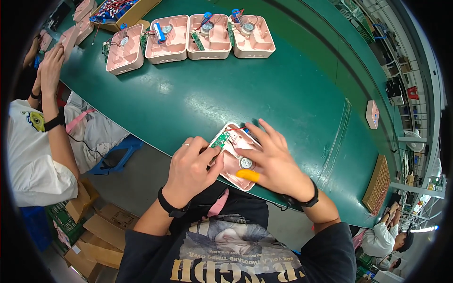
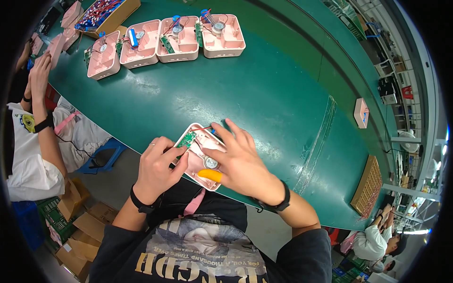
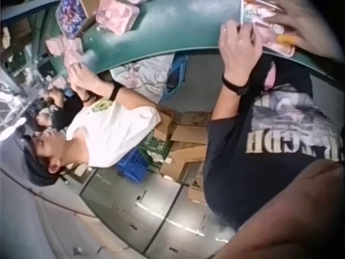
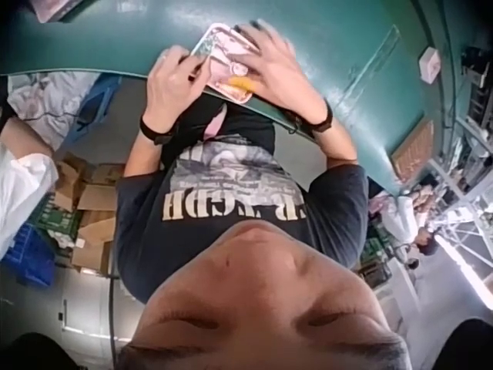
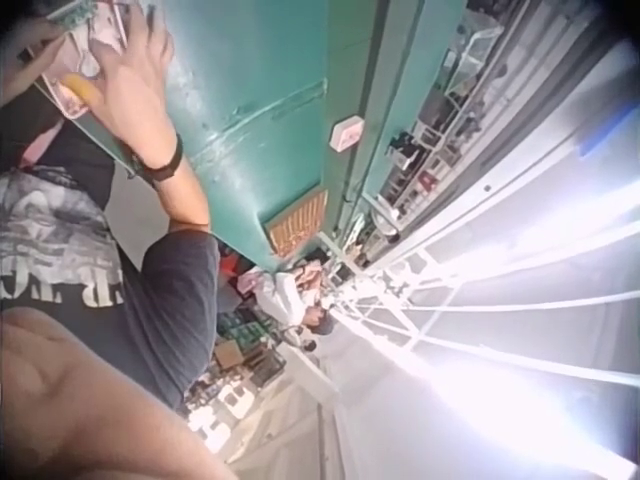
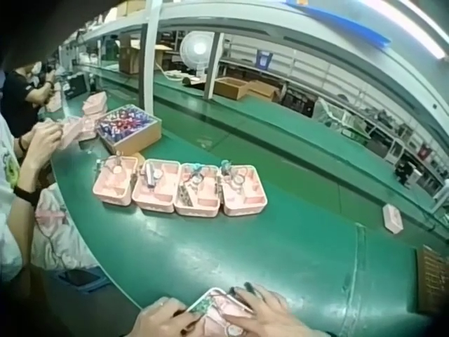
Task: The person assembles a device by placing a circuit board and a battery into a pink plastic housing, soldering the wires, and placing the unit on a conveyor belt.
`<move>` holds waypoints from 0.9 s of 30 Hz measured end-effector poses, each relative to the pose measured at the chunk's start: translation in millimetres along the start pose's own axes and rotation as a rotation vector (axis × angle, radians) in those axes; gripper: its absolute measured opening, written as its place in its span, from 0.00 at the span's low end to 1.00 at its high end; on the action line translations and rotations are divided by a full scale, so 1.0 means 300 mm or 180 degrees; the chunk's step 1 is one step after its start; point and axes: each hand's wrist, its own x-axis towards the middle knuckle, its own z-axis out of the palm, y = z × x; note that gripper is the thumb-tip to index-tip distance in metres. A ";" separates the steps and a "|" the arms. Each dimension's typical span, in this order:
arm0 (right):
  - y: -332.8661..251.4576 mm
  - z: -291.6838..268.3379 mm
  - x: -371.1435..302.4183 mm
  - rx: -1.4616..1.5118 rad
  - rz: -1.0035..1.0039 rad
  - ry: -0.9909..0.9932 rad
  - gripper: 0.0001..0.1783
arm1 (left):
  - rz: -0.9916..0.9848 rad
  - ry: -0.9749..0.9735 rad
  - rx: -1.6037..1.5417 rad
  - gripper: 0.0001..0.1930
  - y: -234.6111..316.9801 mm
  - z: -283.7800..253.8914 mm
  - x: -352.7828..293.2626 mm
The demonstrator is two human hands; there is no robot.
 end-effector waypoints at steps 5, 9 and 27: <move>0.147 -0.076 -0.012 0.1106 0.0769 0.0422 0.21 | -0.0005 -0.0008 -0.0105 0.06 0.010 0.010 -0.006; 0.152 -0.088 0.085 0.0573 0.0300 -0.0376 0.19 | -0.0060 0.0052 0.0031 0.05 0.010 0.011 -0.011; 0.157 -0.149 0.144 0.1411 0.0737 -0.0605 0.14 | -0.0130 0.0158 -0.0168 0.06 -0.007 0.023 -0.011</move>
